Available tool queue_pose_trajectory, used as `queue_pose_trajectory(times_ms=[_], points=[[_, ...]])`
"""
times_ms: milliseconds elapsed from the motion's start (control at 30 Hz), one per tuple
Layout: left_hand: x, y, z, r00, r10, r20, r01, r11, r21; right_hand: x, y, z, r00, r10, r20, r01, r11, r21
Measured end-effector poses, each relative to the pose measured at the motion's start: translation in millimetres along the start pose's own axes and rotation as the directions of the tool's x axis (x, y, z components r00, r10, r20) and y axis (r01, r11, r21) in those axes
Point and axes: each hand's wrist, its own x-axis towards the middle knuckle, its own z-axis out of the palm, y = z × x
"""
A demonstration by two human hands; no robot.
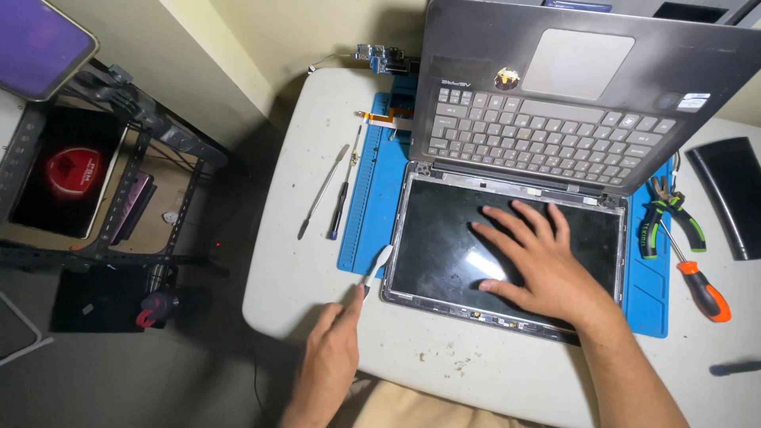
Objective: Cleaning laptop components with a toothbrush and disassembling the internal chassis on a repair bench.
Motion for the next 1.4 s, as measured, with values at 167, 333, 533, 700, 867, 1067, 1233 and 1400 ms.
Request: queue_pose_trajectory(times_ms=[167,333,533,700,867,1067,1233,1400], points=[[39,16,10,0.993,0.117,-0.035,-0.111,0.983,0.147,1,2,8,0.998,-0.042,0.04,0.043,0.998,-0.036],[59,34,-2,0.942,0.272,-0.197,-0.223,0.945,0.239,4,-10,4,0.984,0.123,0.13,-0.123,0.992,-0.013],[32,21,-4,0.976,0.203,-0.085,-0.166,0.932,0.321,5,-6,7,0.976,0.147,0.159,-0.144,0.989,-0.035],[69,34,1,0.955,0.265,-0.134,-0.213,0.926,0.311,4,-5,8,0.979,0.123,0.16,-0.119,0.992,-0.03],[127,33,6,0.903,0.385,-0.192,-0.307,0.888,0.341,3,-5,8,0.981,0.114,0.154,-0.114,0.993,-0.014],[125,34,-11,0.855,0.491,-0.167,-0.401,0.829,0.389,3,-5,5,0.983,0.109,0.15,-0.11,0.994,-0.006],[154,27,-26,0.839,0.518,-0.166,-0.386,0.782,0.49,3,-5,7,0.982,0.095,0.162,-0.095,0.995,-0.008],[200,33,-54,0.805,0.589,-0.07,-0.514,0.751,0.413,3,-6,5,0.979,0.095,0.18,-0.099,0.995,0.013]])
